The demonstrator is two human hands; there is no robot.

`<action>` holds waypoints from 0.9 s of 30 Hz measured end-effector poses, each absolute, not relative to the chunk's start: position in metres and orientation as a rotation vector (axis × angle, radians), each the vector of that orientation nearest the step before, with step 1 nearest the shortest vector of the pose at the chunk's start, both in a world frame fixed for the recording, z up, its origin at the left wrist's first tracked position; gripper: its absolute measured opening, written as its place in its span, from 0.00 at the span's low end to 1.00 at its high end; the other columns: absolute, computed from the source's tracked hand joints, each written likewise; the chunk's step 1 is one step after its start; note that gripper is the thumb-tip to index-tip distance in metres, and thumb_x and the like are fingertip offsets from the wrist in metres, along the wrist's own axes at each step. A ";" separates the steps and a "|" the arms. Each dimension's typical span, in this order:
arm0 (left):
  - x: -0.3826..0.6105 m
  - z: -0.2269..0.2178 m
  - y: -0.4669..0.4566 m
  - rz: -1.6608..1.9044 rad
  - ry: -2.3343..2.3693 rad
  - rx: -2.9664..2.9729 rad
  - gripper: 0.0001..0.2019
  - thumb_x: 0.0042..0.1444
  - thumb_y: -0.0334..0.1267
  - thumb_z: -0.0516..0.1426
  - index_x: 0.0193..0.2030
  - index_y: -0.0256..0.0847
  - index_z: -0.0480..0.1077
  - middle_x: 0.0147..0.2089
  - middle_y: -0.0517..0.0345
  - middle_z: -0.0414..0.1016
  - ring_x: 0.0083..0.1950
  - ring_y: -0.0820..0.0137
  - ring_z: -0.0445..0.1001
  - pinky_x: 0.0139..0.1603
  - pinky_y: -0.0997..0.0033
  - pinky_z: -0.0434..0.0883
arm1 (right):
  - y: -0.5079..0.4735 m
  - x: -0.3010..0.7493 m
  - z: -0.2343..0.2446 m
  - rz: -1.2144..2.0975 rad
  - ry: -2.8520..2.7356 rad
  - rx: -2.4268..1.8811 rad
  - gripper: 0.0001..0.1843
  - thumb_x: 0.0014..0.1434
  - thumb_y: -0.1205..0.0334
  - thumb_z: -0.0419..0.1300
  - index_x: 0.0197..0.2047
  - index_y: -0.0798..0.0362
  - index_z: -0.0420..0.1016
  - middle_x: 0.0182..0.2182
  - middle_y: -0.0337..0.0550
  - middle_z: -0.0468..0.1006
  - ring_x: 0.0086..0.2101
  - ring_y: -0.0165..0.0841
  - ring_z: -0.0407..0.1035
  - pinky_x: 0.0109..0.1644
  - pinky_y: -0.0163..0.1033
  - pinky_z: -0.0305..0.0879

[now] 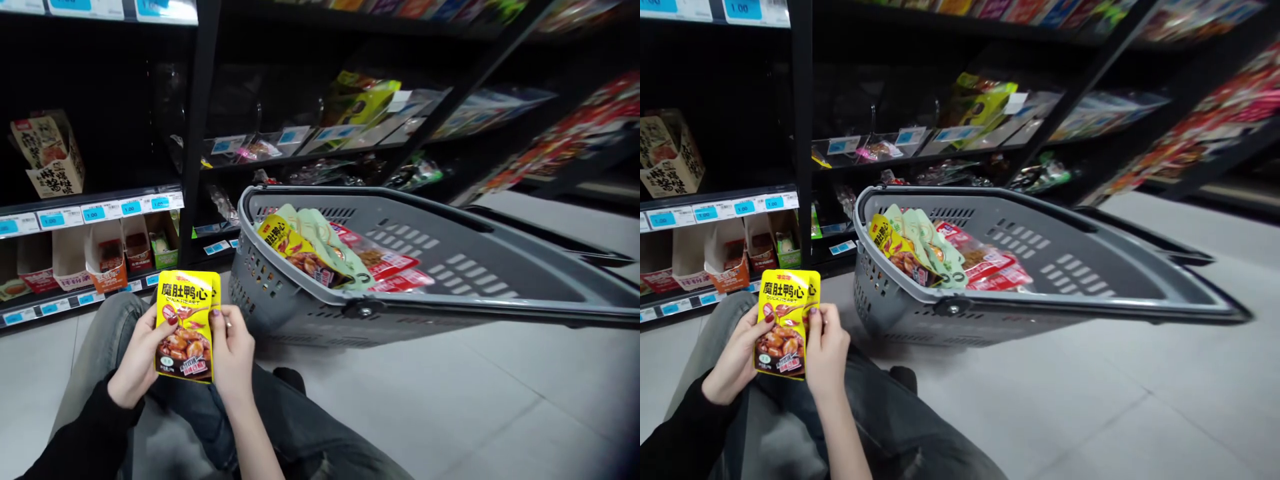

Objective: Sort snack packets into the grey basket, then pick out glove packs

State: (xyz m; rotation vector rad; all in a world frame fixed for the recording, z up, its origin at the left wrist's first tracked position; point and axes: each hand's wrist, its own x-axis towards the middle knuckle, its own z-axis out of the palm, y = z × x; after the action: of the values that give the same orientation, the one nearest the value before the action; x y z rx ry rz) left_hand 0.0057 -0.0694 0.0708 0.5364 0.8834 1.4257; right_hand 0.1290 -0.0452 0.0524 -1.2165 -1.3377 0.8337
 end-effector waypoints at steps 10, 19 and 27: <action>-0.003 0.051 -0.061 1.472 1.169 0.944 0.13 0.43 0.37 0.64 0.38 0.39 0.73 0.39 0.54 0.78 0.38 0.63 0.75 0.40 0.69 0.71 | -0.037 0.134 0.052 1.281 -1.322 -0.987 0.16 0.50 0.57 0.62 0.40 0.53 0.66 0.34 0.44 0.77 0.32 0.36 0.72 0.35 0.38 0.68; -0.010 0.037 -0.055 1.586 1.203 0.803 0.13 0.42 0.40 0.64 0.37 0.40 0.74 0.39 0.55 0.78 0.39 0.66 0.74 0.38 0.73 0.70 | -0.029 0.137 0.055 1.236 -0.997 -0.888 0.10 0.48 0.60 0.62 0.34 0.54 0.67 0.33 0.42 0.77 0.35 0.35 0.72 0.40 0.38 0.69; -0.057 0.010 -0.020 1.597 1.312 0.858 0.17 0.32 0.37 0.67 0.32 0.37 0.73 0.37 0.54 0.76 0.37 0.64 0.74 0.35 0.70 0.71 | -0.040 0.161 0.076 1.140 -1.084 -0.930 0.11 0.53 0.56 0.60 0.36 0.53 0.68 0.33 0.41 0.75 0.35 0.35 0.70 0.41 0.38 0.67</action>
State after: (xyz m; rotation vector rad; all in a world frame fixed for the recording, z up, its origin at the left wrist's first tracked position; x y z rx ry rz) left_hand -0.0566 -0.0199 0.0096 0.8575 1.3124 1.5968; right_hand 0.1606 -0.0396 0.0755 -0.9303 -1.0839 1.1398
